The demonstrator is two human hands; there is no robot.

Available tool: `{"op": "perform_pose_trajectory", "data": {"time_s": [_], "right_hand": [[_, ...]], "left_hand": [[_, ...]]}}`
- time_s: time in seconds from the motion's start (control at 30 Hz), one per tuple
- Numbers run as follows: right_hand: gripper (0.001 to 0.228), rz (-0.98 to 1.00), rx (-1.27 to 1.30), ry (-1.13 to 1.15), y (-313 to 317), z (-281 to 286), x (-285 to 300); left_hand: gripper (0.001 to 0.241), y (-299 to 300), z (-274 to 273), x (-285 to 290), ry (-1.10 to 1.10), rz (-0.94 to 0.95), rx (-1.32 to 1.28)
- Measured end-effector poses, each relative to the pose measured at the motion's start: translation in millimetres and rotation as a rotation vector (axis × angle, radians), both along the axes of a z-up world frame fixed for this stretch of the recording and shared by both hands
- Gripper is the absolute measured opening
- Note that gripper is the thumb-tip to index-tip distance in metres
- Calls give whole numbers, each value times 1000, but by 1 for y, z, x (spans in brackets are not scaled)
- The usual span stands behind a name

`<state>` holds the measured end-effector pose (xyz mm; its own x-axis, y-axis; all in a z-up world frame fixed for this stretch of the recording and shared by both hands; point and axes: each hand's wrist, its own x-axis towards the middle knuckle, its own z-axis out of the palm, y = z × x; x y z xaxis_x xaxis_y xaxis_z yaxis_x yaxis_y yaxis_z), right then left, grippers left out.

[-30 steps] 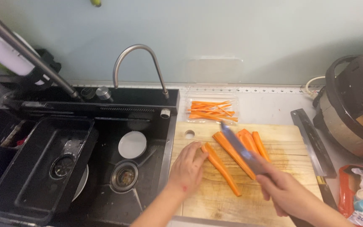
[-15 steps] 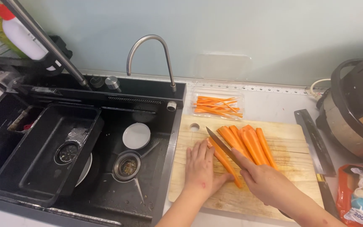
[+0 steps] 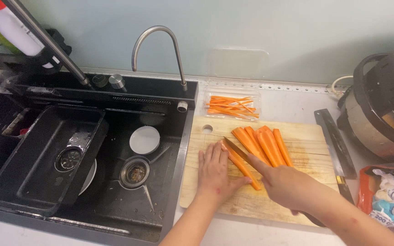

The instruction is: Slice carrots into thin strips on a cutting board using a knife.

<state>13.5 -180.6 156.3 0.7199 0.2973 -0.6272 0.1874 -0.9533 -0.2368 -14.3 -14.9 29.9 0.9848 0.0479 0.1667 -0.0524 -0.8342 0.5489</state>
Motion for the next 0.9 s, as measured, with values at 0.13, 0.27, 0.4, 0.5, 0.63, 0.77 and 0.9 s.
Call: {"op": "perform_pose_trajectory", "data": {"time_s": [0.13, 0.27, 0.4, 0.5, 0.63, 0.77, 0.9], "right_hand": [[71, -31, -50, 67, -19, 13, -19], [75, -70, -139, 176, -42, 18, -37], [70, 97, -117, 78, -106, -24, -42], [73, 181, -266, 210, -141, -30, -37], [76, 268, 49, 326, -185, -55, -15], [73, -89, -90, 462, -142, -5, -8], [66, -312, 75, 163, -52, 29, -11]], "left_hand": [[112, 0, -2, -1, -5, -2, 6], [110, -2, -1, -1, -20, 8, 2], [109, -3, -2, 0, -14, 10, 22], [109, -2, -6, -1, -20, 0, 48], [110, -1, -5, -4, -24, 3, 55], [107, 0, -6, -5, -34, -7, 27], [101, -1, -11, -5, -74, -15, 18]]}}
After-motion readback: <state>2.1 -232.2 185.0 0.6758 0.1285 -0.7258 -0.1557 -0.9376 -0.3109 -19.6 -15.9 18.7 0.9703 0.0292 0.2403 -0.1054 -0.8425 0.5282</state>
